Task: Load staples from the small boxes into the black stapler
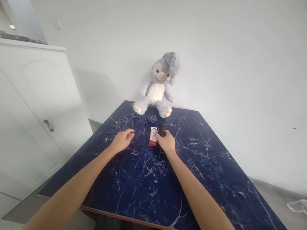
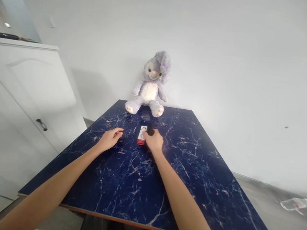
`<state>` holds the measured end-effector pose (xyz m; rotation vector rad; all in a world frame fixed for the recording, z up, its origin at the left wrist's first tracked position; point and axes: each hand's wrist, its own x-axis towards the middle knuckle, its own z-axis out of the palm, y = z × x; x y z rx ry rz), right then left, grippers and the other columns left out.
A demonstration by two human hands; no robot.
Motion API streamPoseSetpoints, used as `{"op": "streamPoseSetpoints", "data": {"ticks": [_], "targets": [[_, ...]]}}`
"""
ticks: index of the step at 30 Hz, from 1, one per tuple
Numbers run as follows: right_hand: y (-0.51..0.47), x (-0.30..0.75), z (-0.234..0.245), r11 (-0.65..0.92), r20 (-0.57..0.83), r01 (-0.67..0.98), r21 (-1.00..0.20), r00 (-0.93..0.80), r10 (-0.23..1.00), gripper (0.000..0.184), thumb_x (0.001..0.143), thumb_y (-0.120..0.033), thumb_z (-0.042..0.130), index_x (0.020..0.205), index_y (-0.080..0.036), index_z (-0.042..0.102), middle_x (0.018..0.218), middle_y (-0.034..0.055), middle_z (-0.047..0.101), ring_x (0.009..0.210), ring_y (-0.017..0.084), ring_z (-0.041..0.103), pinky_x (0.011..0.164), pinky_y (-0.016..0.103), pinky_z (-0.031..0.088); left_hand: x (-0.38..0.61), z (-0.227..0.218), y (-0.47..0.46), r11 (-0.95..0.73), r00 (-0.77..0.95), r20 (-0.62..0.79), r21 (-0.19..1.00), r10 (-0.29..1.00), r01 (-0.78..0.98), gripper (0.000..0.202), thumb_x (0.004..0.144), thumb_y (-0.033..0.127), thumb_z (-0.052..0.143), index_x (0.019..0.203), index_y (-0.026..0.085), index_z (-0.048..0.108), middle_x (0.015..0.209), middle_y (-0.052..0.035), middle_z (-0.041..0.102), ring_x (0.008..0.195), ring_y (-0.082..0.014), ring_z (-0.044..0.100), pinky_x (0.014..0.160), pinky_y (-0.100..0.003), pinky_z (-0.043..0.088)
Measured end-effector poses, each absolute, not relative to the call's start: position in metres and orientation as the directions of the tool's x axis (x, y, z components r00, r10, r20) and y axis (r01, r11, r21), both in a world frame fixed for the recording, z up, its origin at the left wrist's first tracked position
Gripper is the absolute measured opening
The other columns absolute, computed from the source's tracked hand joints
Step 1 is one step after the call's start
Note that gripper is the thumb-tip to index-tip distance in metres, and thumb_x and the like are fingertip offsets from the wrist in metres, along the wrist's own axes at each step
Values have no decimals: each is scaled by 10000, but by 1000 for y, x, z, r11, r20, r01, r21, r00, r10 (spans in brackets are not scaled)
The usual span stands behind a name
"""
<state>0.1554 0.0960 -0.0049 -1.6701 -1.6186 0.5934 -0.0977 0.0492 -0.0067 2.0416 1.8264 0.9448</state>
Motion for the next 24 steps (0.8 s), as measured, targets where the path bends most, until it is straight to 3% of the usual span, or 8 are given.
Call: {"op": "streamPoseSetpoints", "data": {"ticks": [4,7,9,11,13,17,21,24], "targets": [[95,77,-9,137,211,581,-802,61,976,596,813,-590,620,1212,-148,609,1169,164,676,1088,299,651,963,409,486,-106,-7,52,-39,-143,217,666,966,745,411,1006,457,358,1250,246,613,973,-50,765,960,-242,705,889,-350,490],[106,45,-18,165,204,494,-853,25,979,592,896,-572,493,1284,-130,562,1241,193,626,1135,303,626,1008,445,474,-117,-5,55,33,-218,227,615,949,788,442,995,480,381,1273,217,603,1053,-98,752,1033,-288,690,908,-387,484],[122,39,-25,193,204,409,-892,-16,979,530,938,-475,416,1342,-148,522,1279,172,611,1104,272,639,982,432,504,-126,-4,57,52,-226,221,597,949,801,455,980,477,422,1301,200,587,1074,-109,747,1039,-298,686,907,-394,482],[139,43,-31,250,235,355,-901,-86,968,503,923,-336,400,1393,-178,482,1313,135,606,1061,240,655,962,417,527,-134,-2,59,32,-188,194,607,963,794,465,969,489,447,1320,212,576,1063,-91,751,993,-285,696,882,-378,487],[155,48,-35,365,310,391,-845,-199,930,597,845,-239,483,1438,-184,448,1362,118,591,1107,242,641,1042,421,479,-139,-1,58,-12,-118,174,608,978,794,474,959,514,463,1326,236,577,1026,-69,754,924,-269,704,843,-363,493],[173,54,-33,504,322,447,-739,-422,847,782,766,-179,549,1523,-133,358,1308,146,636,1204,283,597,1097,431,421,-139,1,55,-180,54,242,534,969,826,524,898,545,564,1313,227,592,1093,-91,727,968,-284,679,870,-381,492],[186,57,-26,486,220,406,-774,-547,808,969,692,-174,630,1576,-147,236,1263,133,659,1067,261,658,992,394,500,-135,-1,55,-269,156,294,397,943,877,667,768,549,727,1333,228,575,1218,-118,682,1111,-349,619,978,-451,451],[194,58,-26,444,154,384,-810,-591,792,967,666,-170,652,1557,-190,278,1226,96,679,1028,244,668,942,376,523,-137,-6,57,-230,130,287,350,949,908,764,758,546,738,1409,222,506,1304,-133,643,1185,-372,584,1020,-477,428]]}}
